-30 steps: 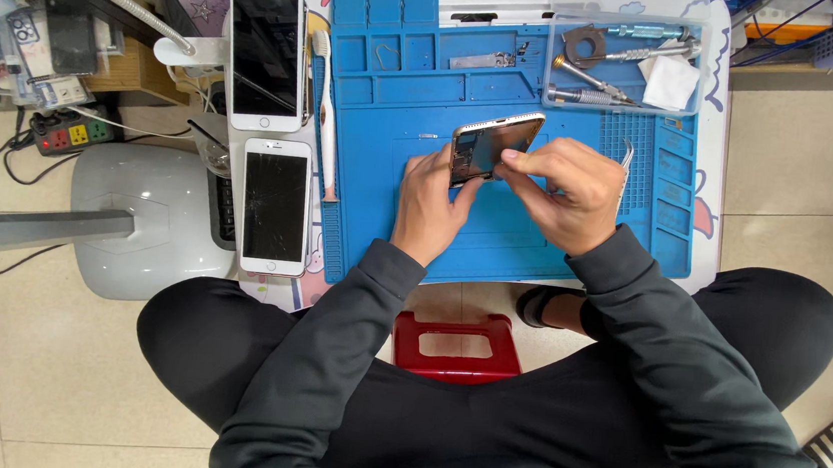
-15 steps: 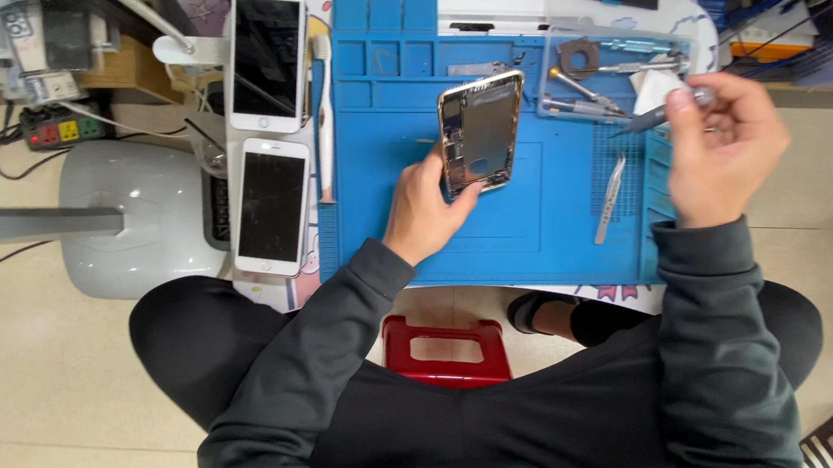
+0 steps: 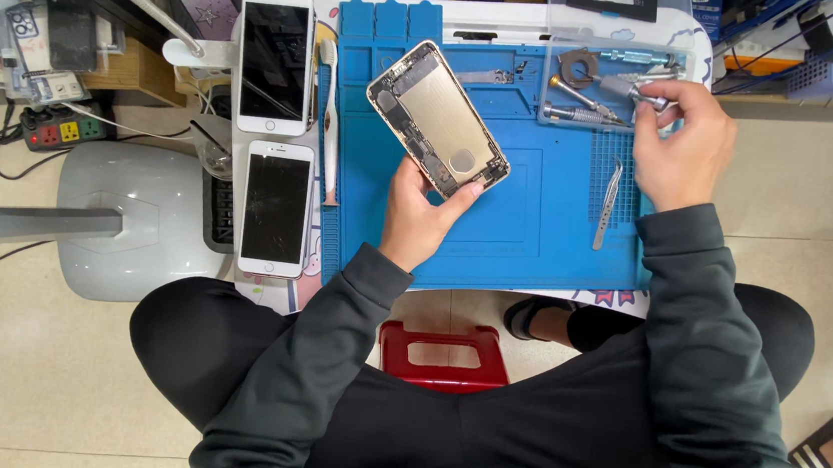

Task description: The person disassembles a white smartphone on a blue work mat, using a screwdriver to remove screws and a metal spudger to pry open the device. They remove the back cover and internal components, then reassemble the phone by placing the back cover back on and securing it with screws.

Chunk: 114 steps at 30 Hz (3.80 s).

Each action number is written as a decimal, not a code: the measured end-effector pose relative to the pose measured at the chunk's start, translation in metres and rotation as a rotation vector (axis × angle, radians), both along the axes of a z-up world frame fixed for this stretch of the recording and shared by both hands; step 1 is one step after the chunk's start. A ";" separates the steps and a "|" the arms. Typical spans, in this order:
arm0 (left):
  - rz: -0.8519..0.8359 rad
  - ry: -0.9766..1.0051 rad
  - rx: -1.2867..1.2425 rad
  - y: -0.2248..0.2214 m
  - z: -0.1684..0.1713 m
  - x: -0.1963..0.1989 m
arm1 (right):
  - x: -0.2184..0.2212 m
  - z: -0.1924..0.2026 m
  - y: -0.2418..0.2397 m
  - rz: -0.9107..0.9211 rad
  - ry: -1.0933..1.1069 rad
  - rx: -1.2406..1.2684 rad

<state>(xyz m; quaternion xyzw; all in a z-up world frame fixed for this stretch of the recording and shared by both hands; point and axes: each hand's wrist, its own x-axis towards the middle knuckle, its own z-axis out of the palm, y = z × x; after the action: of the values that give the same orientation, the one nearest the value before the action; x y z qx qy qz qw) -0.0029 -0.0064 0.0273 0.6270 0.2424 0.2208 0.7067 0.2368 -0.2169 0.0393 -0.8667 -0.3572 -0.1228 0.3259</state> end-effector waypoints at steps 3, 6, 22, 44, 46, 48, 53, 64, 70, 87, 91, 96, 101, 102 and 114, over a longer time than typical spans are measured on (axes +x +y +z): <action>0.001 -0.014 -0.008 -0.003 0.002 -0.001 | 0.005 -0.012 -0.007 -0.104 -0.067 -0.154; 0.006 -0.021 0.005 -0.009 0.007 -0.004 | 0.005 -0.009 -0.006 -0.182 -0.088 -0.252; -0.042 0.016 0.069 -0.057 -0.010 -0.025 | -0.082 0.019 0.012 0.203 0.597 -0.066; -0.182 0.045 0.249 -0.035 0.005 -0.025 | -0.088 -0.002 0.021 0.156 0.909 0.236; -0.251 0.074 0.227 -0.038 -0.007 -0.022 | -0.092 -0.005 0.027 0.176 0.923 0.248; -0.221 0.179 0.084 -0.044 -0.015 -0.022 | -0.095 -0.008 0.028 0.126 0.972 0.311; -0.203 0.246 -0.047 -0.047 -0.039 -0.028 | -0.101 -0.012 0.030 0.130 0.995 0.301; -0.268 0.538 0.471 -0.009 -0.013 -0.022 | -0.102 -0.037 0.041 0.131 1.023 0.294; -0.256 0.574 0.623 -0.011 -0.013 -0.025 | -0.108 -0.019 0.045 0.137 0.829 0.181; -0.334 0.832 0.716 -0.001 0.021 -0.022 | -0.037 0.020 0.022 0.160 0.159 -0.259; -0.323 0.916 0.787 -0.004 0.002 -0.027 | 0.009 0.007 0.007 0.056 -0.014 -0.199; -0.397 0.848 0.784 -0.011 -0.028 -0.024 | 0.047 -0.015 0.001 -0.033 -0.137 -0.488; -0.348 0.763 0.778 -0.014 -0.027 -0.024 | 0.041 -0.016 0.005 -0.035 -0.210 -0.440; -0.324 0.716 0.817 -0.013 -0.023 -0.025 | 0.036 -0.009 0.007 -0.011 -0.233 -0.389; 0.142 0.498 1.304 0.066 -0.022 -0.011 | 0.031 0.011 -0.018 -0.040 -0.373 -0.500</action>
<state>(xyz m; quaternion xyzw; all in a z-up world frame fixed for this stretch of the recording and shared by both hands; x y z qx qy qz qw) -0.0137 0.0593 0.0058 0.9375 0.2558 0.2164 0.0939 0.2682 -0.2350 0.0502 -0.8893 -0.4128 -0.1947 0.0291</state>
